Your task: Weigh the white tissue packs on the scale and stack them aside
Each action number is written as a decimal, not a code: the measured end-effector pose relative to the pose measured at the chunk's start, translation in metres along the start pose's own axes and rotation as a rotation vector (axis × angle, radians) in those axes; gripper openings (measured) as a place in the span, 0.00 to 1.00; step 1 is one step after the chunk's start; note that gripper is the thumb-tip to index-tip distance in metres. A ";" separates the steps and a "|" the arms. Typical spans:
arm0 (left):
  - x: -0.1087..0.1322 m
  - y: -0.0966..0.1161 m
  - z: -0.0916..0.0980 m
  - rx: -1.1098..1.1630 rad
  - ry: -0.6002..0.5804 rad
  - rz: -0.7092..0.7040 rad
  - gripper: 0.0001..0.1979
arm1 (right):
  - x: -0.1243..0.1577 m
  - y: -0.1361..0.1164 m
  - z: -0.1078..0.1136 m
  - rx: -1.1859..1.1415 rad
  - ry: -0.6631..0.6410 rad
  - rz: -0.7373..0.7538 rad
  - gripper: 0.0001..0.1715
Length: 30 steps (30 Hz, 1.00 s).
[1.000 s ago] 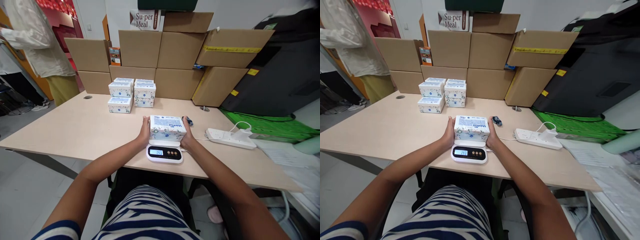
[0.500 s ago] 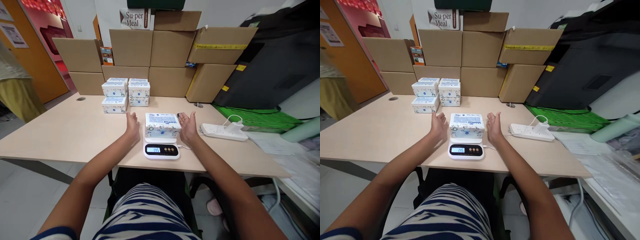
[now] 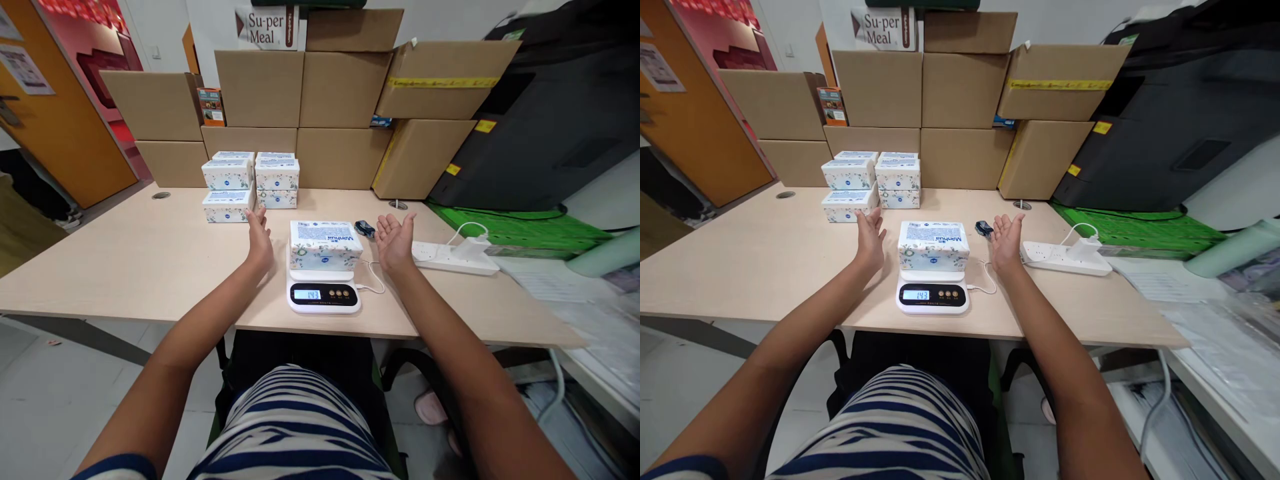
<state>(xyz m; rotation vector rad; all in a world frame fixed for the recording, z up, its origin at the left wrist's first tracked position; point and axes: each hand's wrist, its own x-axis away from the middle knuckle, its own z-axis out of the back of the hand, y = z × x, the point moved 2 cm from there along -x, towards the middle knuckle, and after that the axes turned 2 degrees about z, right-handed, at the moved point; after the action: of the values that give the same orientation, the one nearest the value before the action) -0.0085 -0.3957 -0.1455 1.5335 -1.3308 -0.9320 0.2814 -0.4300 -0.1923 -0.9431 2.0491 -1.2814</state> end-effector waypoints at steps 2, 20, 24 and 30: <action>-0.001 0.000 0.000 -0.006 -0.026 0.000 0.36 | -0.003 0.002 0.003 0.005 0.001 0.014 0.52; -0.004 0.001 0.003 -0.079 -0.049 0.050 0.34 | -0.003 0.004 0.001 0.039 -0.033 -0.005 0.49; -0.005 -0.001 0.003 -0.071 -0.043 0.042 0.34 | -0.005 0.005 0.003 0.048 -0.044 0.009 0.50; -0.007 -0.003 0.003 -0.045 -0.045 0.045 0.32 | -0.007 0.008 0.005 0.075 -0.058 0.000 0.51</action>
<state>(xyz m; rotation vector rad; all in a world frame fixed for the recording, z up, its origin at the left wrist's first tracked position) -0.0110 -0.3893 -0.1497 1.4505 -1.3619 -0.9673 0.2875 -0.4249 -0.2008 -0.9353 1.9432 -1.3061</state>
